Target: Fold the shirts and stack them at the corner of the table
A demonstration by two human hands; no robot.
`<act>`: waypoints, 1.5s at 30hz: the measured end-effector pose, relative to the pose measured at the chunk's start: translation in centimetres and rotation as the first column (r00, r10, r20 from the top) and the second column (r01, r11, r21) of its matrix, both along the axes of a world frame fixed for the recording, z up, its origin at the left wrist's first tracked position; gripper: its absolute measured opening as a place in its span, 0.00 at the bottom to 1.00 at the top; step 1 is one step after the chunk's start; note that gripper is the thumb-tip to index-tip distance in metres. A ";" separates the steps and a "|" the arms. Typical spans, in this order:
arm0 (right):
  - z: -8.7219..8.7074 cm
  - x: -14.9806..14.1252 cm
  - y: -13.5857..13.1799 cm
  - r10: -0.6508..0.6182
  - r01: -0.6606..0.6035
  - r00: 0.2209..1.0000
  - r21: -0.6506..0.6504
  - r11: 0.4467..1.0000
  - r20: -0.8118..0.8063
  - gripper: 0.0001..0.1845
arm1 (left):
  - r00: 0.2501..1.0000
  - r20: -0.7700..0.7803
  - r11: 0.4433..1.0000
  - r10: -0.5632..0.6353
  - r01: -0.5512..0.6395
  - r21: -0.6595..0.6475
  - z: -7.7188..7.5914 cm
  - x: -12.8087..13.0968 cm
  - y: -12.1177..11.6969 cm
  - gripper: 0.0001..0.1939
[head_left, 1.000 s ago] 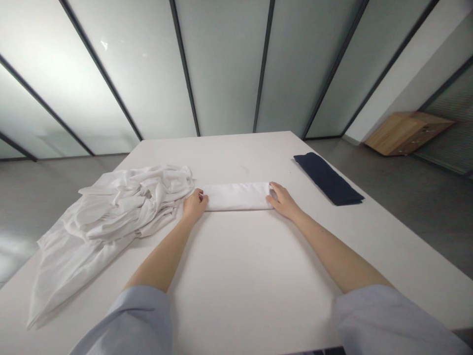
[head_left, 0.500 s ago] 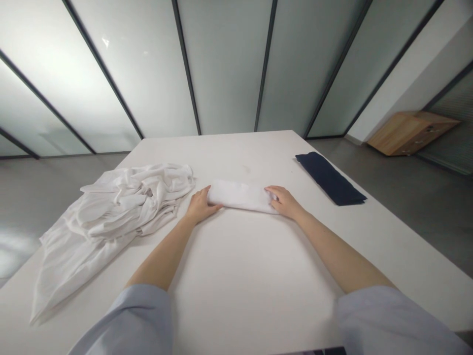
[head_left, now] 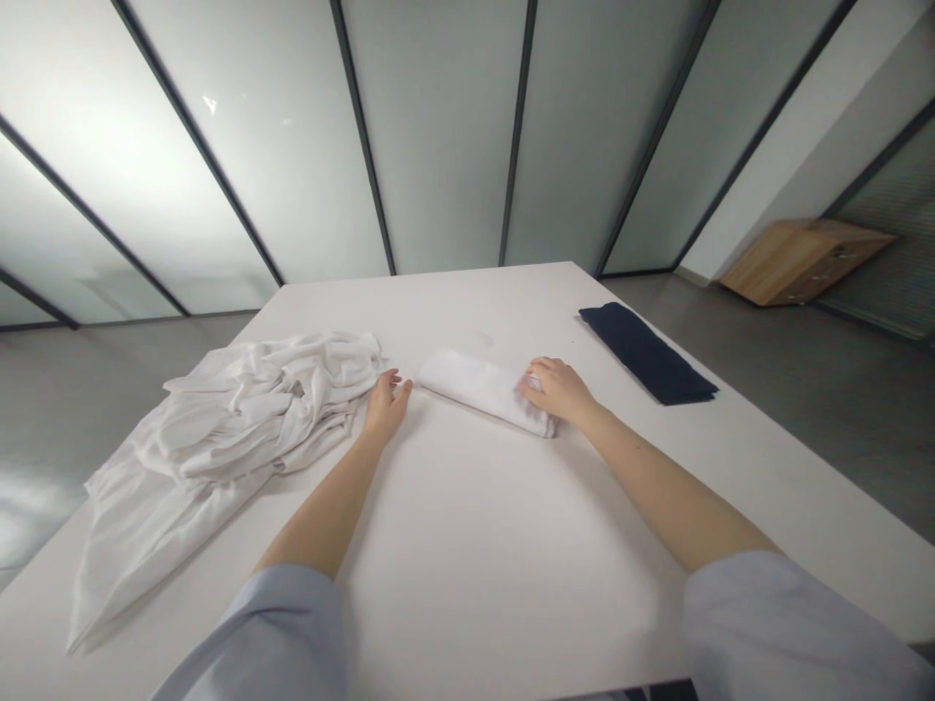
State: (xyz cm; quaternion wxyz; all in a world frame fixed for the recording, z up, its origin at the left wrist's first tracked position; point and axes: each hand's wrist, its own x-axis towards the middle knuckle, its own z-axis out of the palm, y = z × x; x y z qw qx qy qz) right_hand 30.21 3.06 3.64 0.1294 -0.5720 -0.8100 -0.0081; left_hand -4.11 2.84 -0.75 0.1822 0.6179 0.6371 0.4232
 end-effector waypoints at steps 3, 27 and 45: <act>1.0 -2.0 0.9 0.057 -0.057 0.998 -0.009 0.998 -0.024 0.27 | 1.000 0.021 1.000 0.000 -0.001 0.006 0.0 0.1 0.0 0.21; 1.2 -7.5 2.2 -0.076 0.105 0.991 -0.281 0.954 0.113 0.30 | 0.996 0.088 1.000 0.022 -0.020 -0.021 0.5 0.0 0.0 0.17; 4.5 10.0 3.5 -0.569 0.581 0.784 0.030 0.813 0.247 0.31 | 0.995 0.102 1.000 0.005 -0.007 0.014 -0.3 -0.3 0.4 0.19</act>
